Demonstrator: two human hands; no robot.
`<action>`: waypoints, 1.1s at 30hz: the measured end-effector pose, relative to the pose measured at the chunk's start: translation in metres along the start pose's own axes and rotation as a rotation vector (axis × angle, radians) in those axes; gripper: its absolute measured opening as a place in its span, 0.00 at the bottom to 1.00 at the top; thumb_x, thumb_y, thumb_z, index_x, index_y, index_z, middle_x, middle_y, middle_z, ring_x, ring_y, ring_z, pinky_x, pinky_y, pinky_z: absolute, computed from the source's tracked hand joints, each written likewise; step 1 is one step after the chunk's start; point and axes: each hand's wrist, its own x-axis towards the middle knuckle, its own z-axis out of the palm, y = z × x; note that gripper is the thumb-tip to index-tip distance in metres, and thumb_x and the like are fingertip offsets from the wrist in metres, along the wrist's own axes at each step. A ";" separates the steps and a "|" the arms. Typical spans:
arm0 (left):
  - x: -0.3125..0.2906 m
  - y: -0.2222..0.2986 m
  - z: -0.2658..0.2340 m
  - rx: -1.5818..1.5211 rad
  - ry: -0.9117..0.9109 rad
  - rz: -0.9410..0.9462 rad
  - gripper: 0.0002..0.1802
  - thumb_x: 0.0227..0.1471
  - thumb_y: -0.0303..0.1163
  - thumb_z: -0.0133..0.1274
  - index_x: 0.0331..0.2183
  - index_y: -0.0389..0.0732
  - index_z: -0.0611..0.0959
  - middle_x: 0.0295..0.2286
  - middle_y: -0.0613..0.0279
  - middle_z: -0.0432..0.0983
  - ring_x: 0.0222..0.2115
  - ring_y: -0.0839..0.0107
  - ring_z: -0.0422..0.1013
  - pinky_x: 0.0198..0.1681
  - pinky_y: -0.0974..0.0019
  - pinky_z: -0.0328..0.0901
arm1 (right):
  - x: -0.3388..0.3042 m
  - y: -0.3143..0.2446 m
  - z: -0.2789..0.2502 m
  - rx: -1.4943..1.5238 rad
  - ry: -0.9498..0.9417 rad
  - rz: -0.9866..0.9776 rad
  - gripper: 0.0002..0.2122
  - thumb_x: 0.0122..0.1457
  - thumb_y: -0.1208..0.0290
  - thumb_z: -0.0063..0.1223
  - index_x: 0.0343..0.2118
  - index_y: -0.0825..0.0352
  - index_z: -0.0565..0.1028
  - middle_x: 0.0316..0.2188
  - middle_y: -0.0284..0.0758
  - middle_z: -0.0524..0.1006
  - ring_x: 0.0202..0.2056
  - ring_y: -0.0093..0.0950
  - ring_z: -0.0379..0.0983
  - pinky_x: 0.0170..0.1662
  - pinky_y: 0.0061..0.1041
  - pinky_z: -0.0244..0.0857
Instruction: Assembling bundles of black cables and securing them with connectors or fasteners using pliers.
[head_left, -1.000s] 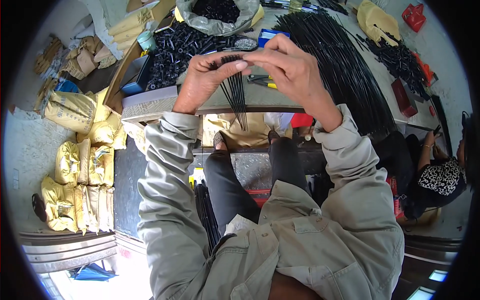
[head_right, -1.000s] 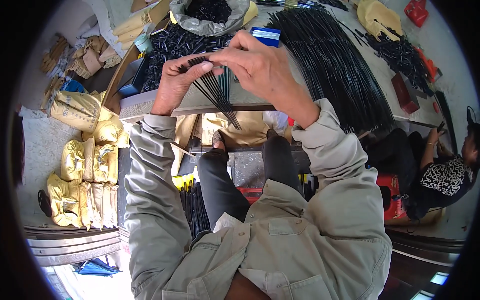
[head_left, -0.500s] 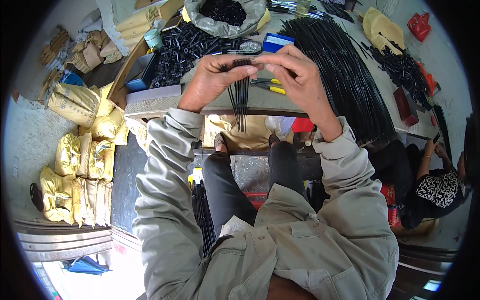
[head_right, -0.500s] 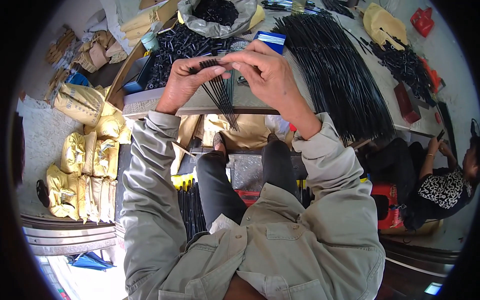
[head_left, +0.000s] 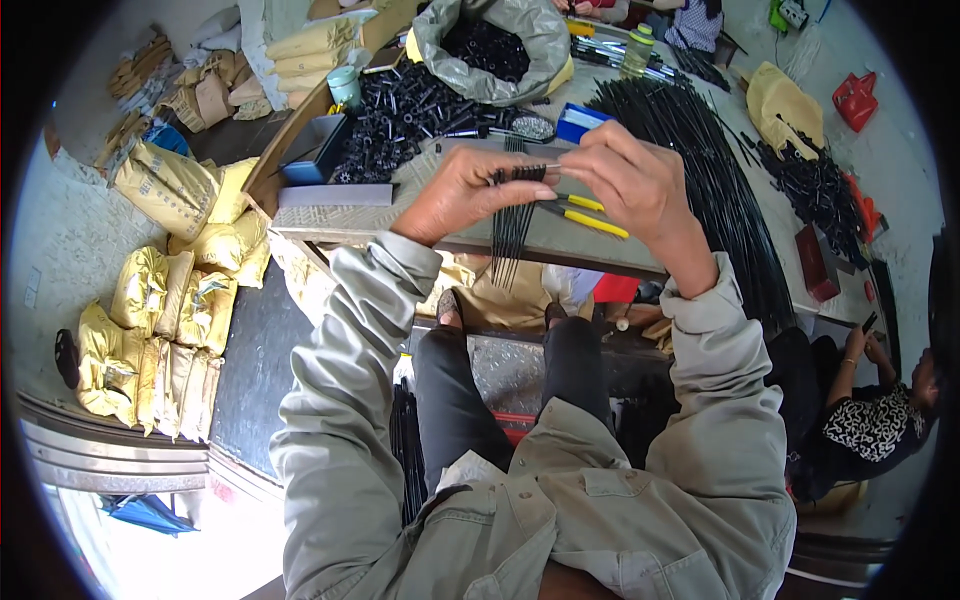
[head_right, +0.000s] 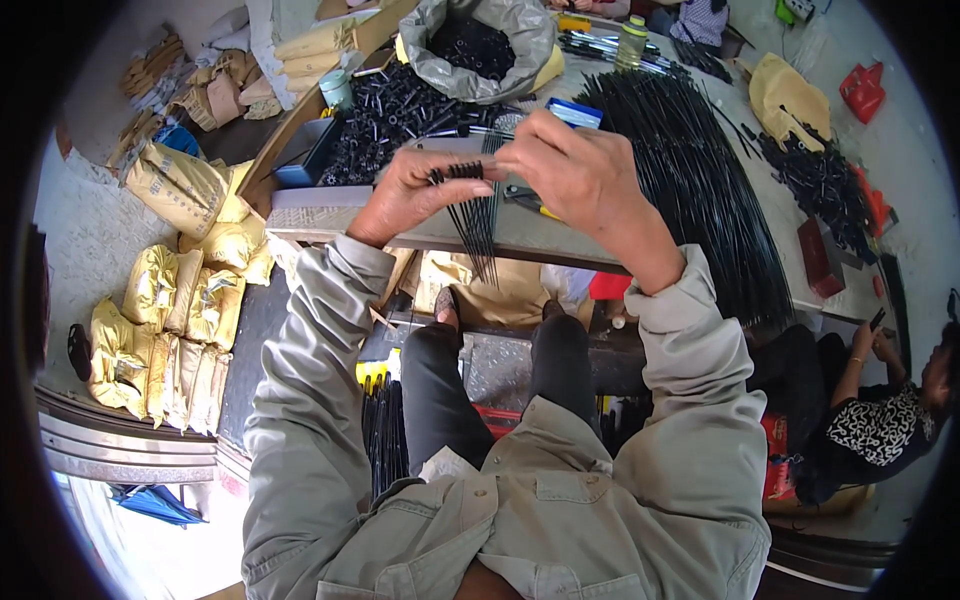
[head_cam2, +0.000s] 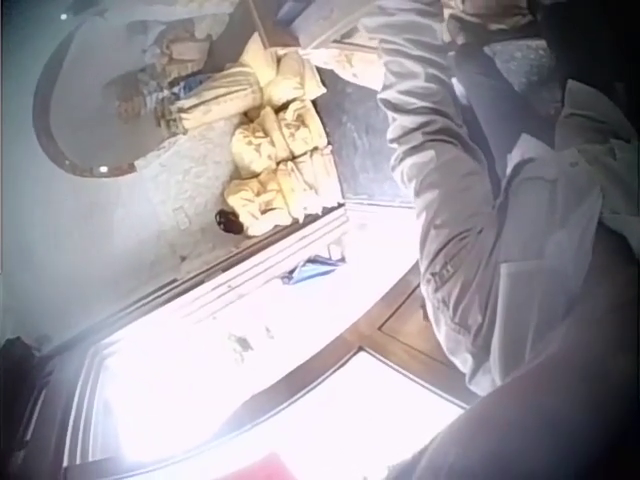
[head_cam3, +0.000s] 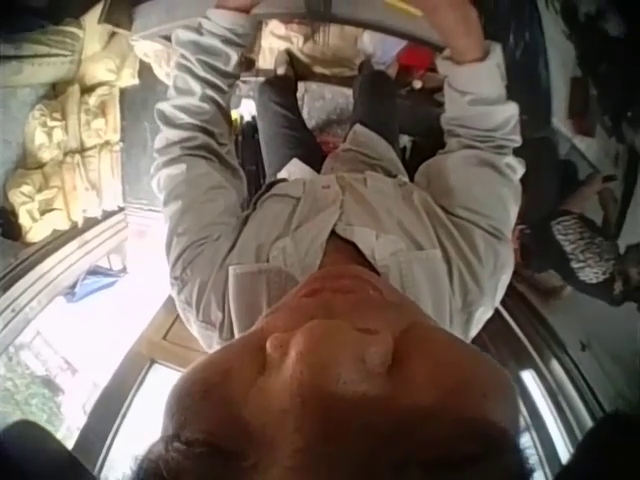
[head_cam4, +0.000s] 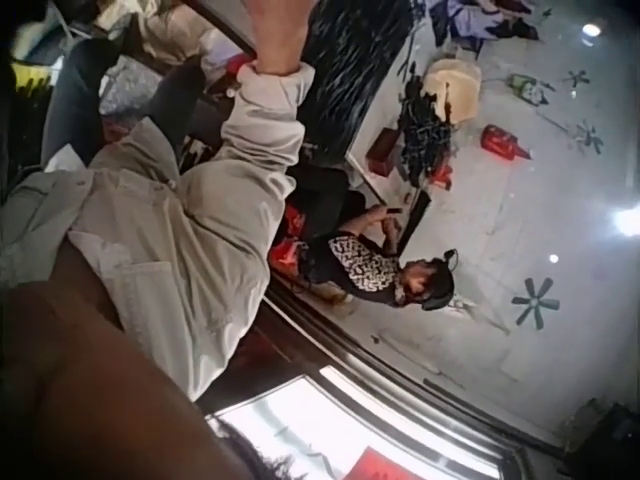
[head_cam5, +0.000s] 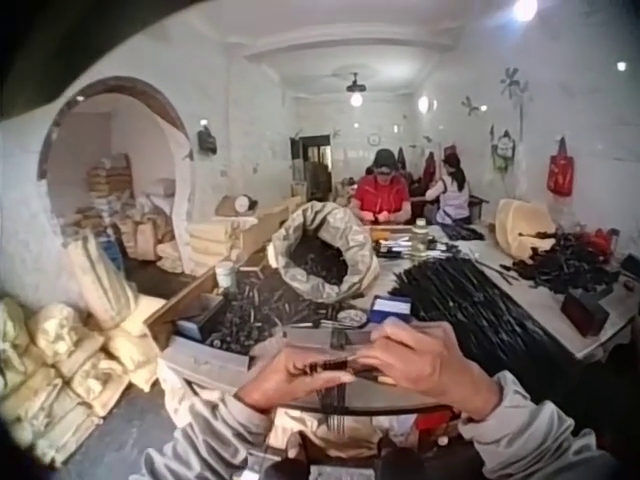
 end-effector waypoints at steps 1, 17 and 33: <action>0.000 0.002 0.001 0.020 0.002 0.008 0.13 0.44 0.29 0.56 0.36 0.36 0.79 0.28 0.62 0.77 0.29 0.82 0.69 0.34 0.75 0.64 | 0.001 -0.002 -0.001 -0.006 0.005 -0.006 0.08 0.44 0.79 0.54 0.31 0.65 0.74 0.26 0.35 0.68 0.24 0.29 0.70 0.21 0.22 0.63; -0.001 -0.023 0.003 0.097 0.038 0.087 0.18 0.38 0.36 0.58 0.32 0.35 0.80 0.23 0.63 0.76 0.24 0.78 0.70 0.29 0.74 0.64 | 0.013 -0.014 0.013 0.487 0.016 0.187 0.10 0.50 0.82 0.46 0.37 0.69 0.68 0.28 0.37 0.68 0.26 0.32 0.69 0.26 0.25 0.63; -0.063 -0.109 0.064 1.054 -0.122 0.200 0.40 0.28 0.54 0.57 0.47 0.48 0.69 0.47 0.59 0.64 0.52 0.67 0.54 0.56 0.56 0.44 | 0.006 -0.063 -0.061 0.297 -0.548 -0.030 0.04 0.43 0.68 0.55 0.23 0.60 0.74 0.22 0.28 0.67 0.20 0.25 0.66 0.21 0.22 0.58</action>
